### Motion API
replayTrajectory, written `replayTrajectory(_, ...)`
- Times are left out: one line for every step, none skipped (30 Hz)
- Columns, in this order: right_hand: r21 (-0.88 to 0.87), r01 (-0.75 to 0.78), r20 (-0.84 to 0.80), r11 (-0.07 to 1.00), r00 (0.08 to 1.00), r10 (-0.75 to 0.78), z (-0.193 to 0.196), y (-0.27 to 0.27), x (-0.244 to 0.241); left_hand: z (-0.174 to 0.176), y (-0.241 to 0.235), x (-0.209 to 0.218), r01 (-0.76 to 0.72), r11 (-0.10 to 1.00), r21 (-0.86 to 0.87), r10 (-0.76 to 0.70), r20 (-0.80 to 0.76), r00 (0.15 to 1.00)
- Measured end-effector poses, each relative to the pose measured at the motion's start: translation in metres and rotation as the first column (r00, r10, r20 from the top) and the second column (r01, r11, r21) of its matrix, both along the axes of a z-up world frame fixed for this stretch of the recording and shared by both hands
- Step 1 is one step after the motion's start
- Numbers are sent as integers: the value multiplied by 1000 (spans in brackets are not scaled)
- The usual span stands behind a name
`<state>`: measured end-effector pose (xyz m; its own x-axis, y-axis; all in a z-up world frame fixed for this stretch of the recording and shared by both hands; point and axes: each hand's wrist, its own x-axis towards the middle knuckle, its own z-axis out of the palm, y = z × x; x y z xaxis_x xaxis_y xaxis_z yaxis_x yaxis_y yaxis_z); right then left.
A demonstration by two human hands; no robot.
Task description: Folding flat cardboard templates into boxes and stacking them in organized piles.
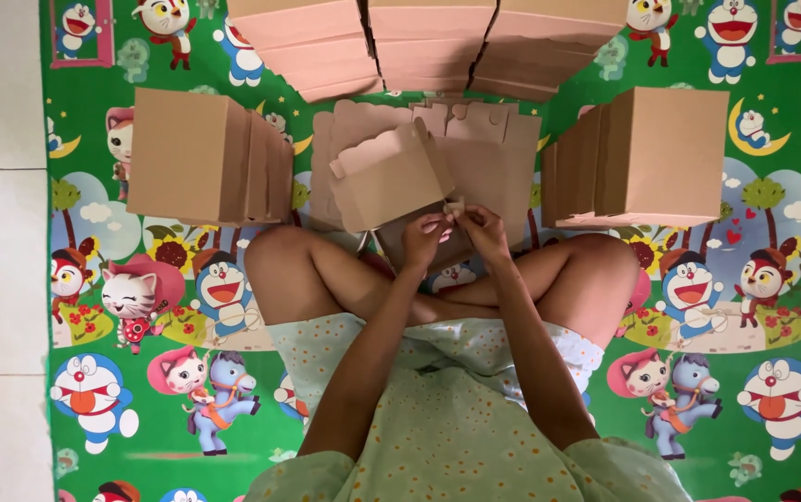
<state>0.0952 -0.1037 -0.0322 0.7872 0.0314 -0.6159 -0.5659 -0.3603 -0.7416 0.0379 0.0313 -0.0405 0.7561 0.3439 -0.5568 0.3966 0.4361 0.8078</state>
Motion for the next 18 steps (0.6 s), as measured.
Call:
replayTrajectory(9, -6, 10, 1000, 1000, 5, 9, -1, 3, -1, -2, 0, -6, 999, -40, 6, -1, 1000)
replayTrajectory(18, -11, 20, 1000, 1000, 11, 17, -2, 5, -1, -3, -1, -12, 997, -79, 12, -2, 1000)
replayTrajectory(15, -9, 16, 1000, 1000, 9, 26, 0, 3, -6, -5, 0, -11, 997, -83, 10, -6, 1000)
replayTrajectory(20, -39, 44, 999, 998, 38, 35, 1, 1, -11, -7, 2, -8, 997, -79, 6, -20, 1000)
replayTrajectory(25, -69, 80, 997, 995, 67, 45, 4, 4, -15, -7, 9, -5, 997, -74, 3, -26, 1000)
replayTrajectory(23, -68, 85, 997, 994, 66, 40, -1, 6, -15, -8, 10, -3, 997, -76, 1, -22, 1000)
replayTrajectory(29, -94, 84, 995, 992, 91, 35, -3, 8, -15, -7, 10, 24, 998, -56, -26, -37, 999)
replayTrajectory(34, -120, 83, 992, 990, 116, 30, -6, 9, -15, -6, 9, 52, 998, -36, -54, -52, 997)
replayTrajectory(34, -126, 84, 991, 989, 123, 23, -6, 14, -15, -7, 8, 45, 998, -36, -47, -52, 998)
replayTrajectory(-20, -187, 129, 982, 974, 188, 15, -7, 18, -16, -8, 7, 57, 997, -48, -60, -61, 996)
replayTrajectory(-77, -245, 163, 967, 953, 254, 7, -9, 17, -18, -12, 0, 70, 995, -65, -75, -77, 994)
replayTrajectory(-79, -251, 155, 965, 953, 261, 7, -8, 17, -23, -13, -4, 63, 996, -69, -69, -84, 994)
replayTrajectory(-117, -282, 182, 952, 937, 299, 7, -7, 23, -28, -15, -2, 53, 996, -67, -59, -84, 995)
replayTrajectory(-156, -310, 206, 938, 918, 338, 7, -6, 28, -33, -16, 0, 44, 997, -65, -49, -83, 995)
replayTrajectory(-160, -308, 207, 938, 918, 337, 7, -9, 30, -36, -19, 0, 46, 997, -68, -51, -81, 995)
replayTrajectory(-197, -331, 192, 923, 910, 368, 6, -11, 31, -38, -23, -1, 65, 997, -46, -68, -68, 995)
replayTrajectory(-229, -359, 175, 905, 899, 401, 4, -11, 32, -40, -23, -4, 79, 997, -20, -80, -58, 995)
replayTrajectory(-228, -362, 174, 904, 898, 403, 4, -11, 35, -40, -22, -5, 76, 997, -20, -77, -59, 995)
